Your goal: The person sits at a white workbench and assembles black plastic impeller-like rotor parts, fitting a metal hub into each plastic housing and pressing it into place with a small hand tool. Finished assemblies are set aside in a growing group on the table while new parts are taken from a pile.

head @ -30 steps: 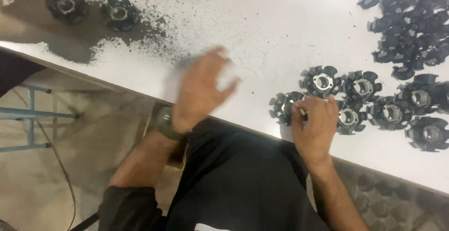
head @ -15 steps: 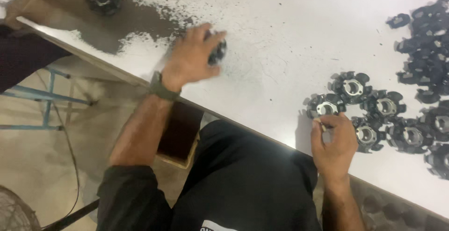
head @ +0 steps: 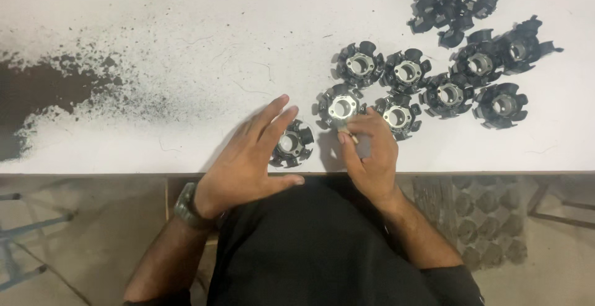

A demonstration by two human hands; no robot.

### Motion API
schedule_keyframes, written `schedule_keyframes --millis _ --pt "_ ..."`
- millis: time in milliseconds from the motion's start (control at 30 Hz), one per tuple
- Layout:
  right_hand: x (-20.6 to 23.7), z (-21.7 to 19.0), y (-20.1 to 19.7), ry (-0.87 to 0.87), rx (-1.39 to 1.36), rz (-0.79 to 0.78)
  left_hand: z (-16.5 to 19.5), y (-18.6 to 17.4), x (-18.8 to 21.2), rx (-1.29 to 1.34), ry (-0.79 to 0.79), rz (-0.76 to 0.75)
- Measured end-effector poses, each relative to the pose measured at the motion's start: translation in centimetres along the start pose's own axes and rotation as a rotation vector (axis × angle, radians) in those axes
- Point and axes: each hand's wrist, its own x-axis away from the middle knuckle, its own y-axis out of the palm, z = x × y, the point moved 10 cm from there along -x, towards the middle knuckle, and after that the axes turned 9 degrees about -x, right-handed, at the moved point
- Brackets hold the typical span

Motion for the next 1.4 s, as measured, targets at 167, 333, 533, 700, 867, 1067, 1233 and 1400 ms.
schedule_keyframes --millis 167,333,533,700,867,1067,1233,1400 --pt "1.0 -1.2 0.9 -0.028 -0.119 -0.032 1.4 0.1 0.4 -0.049 -0.087 0.098" --pt "0.6 -2.5 3.2 -0.068 -0.020 -0.094 -2.1 3.0 -0.4 -0.140 -0.250 -0.013" --pt "0.4 -2.6 4.6 -0.050 0.106 -0.188 -2.9 2.3 0.7 -0.023 -0.296 0.025" --pt "0.4 -3.4 4.4 -0.101 0.091 -0.159 -2.1 1.9 0.6 -0.085 -0.295 0.104" --pt "0.6 -3.6 4.5 -0.098 0.092 -0.167 -1.8 1.9 1.4 -0.094 -0.332 0.156" --pt "0.3 -4.0 4.6 -0.104 0.125 -0.191 -1.5 1.7 2.3 -0.040 -0.304 0.276" --pt "-0.2 -3.7 4.8 -0.070 0.117 -0.234 -1.2 2.1 2.2 -0.040 -0.278 0.282" --pt "-0.5 -3.6 4.5 -0.041 0.082 -0.227 -0.9 2.7 2.0 -0.040 -0.287 0.275"
